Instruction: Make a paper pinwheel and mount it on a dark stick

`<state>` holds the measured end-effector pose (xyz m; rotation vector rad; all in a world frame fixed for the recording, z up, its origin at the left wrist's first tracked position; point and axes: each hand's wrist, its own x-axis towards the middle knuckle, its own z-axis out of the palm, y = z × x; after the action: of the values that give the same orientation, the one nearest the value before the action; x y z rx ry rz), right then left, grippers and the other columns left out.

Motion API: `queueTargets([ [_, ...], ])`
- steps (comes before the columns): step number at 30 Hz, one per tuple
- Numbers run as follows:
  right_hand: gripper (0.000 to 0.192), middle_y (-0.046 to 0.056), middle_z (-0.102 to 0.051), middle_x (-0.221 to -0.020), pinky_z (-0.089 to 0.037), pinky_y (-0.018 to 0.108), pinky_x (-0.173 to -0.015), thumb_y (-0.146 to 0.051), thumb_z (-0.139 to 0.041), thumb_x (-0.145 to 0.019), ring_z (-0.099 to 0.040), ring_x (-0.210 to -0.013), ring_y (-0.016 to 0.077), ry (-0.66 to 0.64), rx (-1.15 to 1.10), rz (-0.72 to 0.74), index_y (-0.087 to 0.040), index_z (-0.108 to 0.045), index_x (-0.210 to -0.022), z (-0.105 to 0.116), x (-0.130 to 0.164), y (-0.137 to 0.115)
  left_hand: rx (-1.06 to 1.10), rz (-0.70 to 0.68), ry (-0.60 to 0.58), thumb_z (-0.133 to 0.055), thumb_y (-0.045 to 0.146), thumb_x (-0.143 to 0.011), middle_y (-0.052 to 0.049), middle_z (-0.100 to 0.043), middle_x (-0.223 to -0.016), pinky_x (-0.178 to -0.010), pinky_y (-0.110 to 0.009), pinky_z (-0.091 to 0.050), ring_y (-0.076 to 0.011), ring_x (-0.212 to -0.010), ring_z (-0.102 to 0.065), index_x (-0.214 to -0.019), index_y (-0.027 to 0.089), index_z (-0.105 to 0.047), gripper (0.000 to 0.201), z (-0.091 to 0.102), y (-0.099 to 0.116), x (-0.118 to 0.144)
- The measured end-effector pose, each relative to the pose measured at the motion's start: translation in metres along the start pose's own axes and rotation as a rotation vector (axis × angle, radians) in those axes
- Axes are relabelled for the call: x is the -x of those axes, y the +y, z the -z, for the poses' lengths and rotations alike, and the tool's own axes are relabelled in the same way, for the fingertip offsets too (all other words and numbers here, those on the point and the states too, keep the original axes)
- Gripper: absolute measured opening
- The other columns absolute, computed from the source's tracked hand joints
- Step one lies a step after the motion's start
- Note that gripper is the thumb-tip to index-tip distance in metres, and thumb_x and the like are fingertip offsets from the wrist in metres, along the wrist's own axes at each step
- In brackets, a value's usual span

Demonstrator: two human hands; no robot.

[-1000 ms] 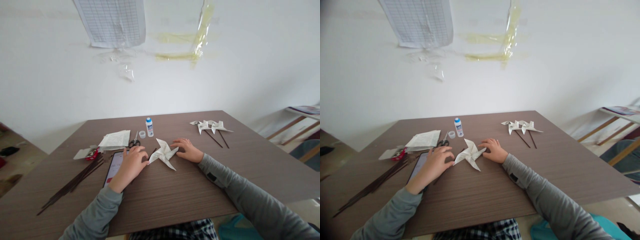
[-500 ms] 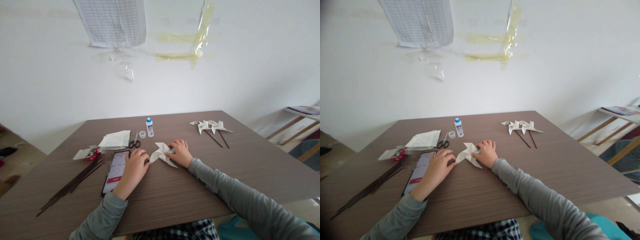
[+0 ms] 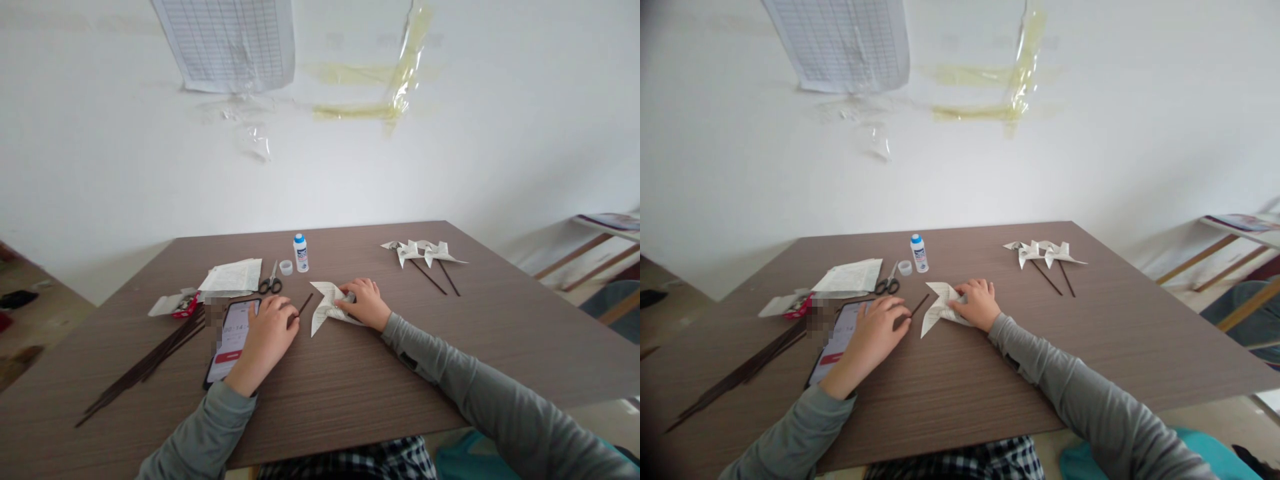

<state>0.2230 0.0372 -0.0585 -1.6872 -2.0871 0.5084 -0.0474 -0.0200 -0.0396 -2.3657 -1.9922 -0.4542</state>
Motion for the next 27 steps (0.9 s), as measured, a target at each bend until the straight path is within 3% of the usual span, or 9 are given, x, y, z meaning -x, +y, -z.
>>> queueTargets([
  [10,0.023,0.011,-0.087,-0.141,-0.039,0.079,-0.144,-0.032,-0.101,-0.099,-0.068,-0.155,0.0425,-0.026,0.000,0.034,-0.028,-0.091,-0.119,0.006,0.001,-0.001,0.012,0.009,-0.017,-0.084,0.016,-0.109,-0.016,-0.091,-0.153,-0.140,-0.082,-0.053,-0.0492,-0.159,-0.075,-0.113,0.029,-0.099,0.020,0.001,0.002,0.000],
  [15,0.025,0.009,-0.089,-0.135,-0.034,0.082,-0.146,-0.028,-0.101,-0.097,-0.073,-0.150,0.0407,-0.060,-0.045,0.050,-0.029,-0.091,-0.119,0.009,0.001,0.003,0.011,0.021,-0.031,-0.084,0.015,-0.109,-0.016,-0.091,-0.155,-0.139,-0.083,-0.052,-0.0498,-0.162,-0.074,-0.113,0.029,-0.100,0.021,0.002,0.003,0.000],
  [20,0.032,0.008,-0.090,-0.134,-0.030,0.085,-0.147,-0.025,-0.097,-0.102,-0.072,-0.152,0.0405,-0.080,-0.005,0.123,-0.034,-0.094,-0.133,0.011,0.001,0.005,0.013,0.025,-0.035,-0.084,0.011,-0.107,-0.015,-0.091,-0.154,-0.140,-0.081,-0.053,-0.0480,-0.160,-0.076,-0.116,0.029,-0.100,0.026,0.002,0.003,-0.001],
  [27,0.018,0.010,-0.090,-0.136,-0.028,0.090,-0.147,-0.021,-0.097,-0.102,-0.072,-0.153,0.0417,-0.104,0.026,0.149,-0.029,-0.093,-0.117,0.016,0.001,0.004,-0.003,0.061,-0.052,-0.085,0.011,-0.107,-0.016,-0.090,-0.156,-0.141,-0.077,-0.053,-0.0468,-0.159,-0.077,-0.130,0.029,-0.099,0.032,0.005,0.000,-0.002],
])
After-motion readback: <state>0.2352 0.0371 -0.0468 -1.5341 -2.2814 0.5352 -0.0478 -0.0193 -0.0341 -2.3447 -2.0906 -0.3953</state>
